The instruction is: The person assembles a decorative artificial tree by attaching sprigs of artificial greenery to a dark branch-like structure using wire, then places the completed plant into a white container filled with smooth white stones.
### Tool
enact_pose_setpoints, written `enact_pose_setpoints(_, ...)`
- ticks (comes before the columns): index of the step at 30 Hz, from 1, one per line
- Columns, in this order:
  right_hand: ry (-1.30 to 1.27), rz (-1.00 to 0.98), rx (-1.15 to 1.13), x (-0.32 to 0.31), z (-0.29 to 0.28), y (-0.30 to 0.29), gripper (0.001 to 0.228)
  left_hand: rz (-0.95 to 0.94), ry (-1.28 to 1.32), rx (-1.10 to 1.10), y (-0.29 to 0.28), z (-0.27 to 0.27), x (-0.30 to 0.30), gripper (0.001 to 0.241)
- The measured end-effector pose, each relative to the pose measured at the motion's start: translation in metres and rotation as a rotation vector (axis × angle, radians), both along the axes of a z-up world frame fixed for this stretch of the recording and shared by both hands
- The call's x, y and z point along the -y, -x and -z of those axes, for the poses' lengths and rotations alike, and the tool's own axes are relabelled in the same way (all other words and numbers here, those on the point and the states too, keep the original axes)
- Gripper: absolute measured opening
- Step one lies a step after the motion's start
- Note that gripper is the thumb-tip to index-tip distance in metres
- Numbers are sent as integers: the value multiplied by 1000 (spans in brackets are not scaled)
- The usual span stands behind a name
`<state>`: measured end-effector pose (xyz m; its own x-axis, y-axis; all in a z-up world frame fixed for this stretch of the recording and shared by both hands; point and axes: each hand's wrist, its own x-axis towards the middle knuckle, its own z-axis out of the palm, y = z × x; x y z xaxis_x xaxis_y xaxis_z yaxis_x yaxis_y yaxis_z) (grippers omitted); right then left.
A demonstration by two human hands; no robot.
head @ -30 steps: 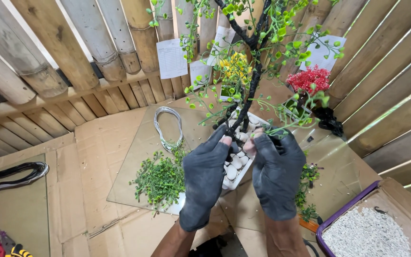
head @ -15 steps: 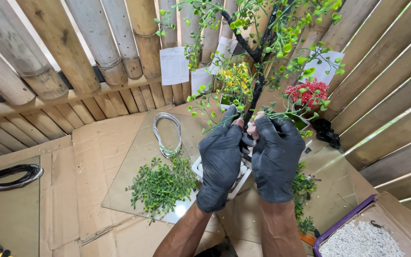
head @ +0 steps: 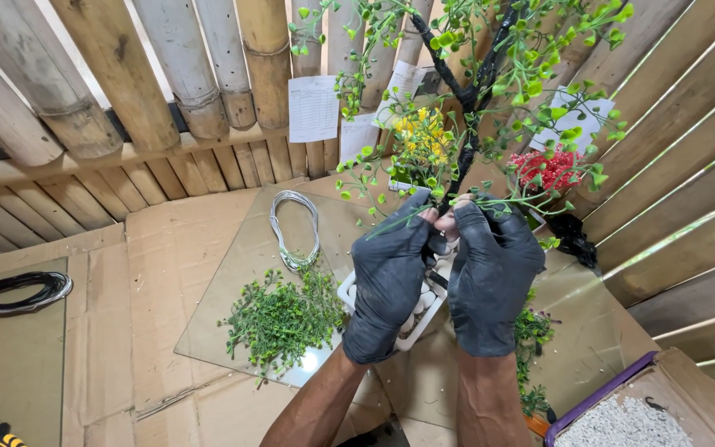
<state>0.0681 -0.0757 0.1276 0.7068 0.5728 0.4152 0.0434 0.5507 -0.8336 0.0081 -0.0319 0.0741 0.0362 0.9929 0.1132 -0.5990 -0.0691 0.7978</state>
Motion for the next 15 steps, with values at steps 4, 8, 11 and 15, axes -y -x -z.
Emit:
enact_pose_setpoints(4, -3, 25, 38, -1, 2, -2, 10, -28, -81, -18, -2, -1, 3, 30)
enact_pose_setpoints(8, -23, 36, 34, -5, 15, -5, 11, -42, -118, -34, 3, -6, 4, 29)
enact_pose_setpoints(11, -32, 37, 51, -6, 17, -1, 10, -31, -102, 23, -3, 1, 3, 29)
enact_pose_setpoints(15, -30, 32, 56, -2, 9, -5, 12, -63, -187, 41, -4, 1, 4, 28)
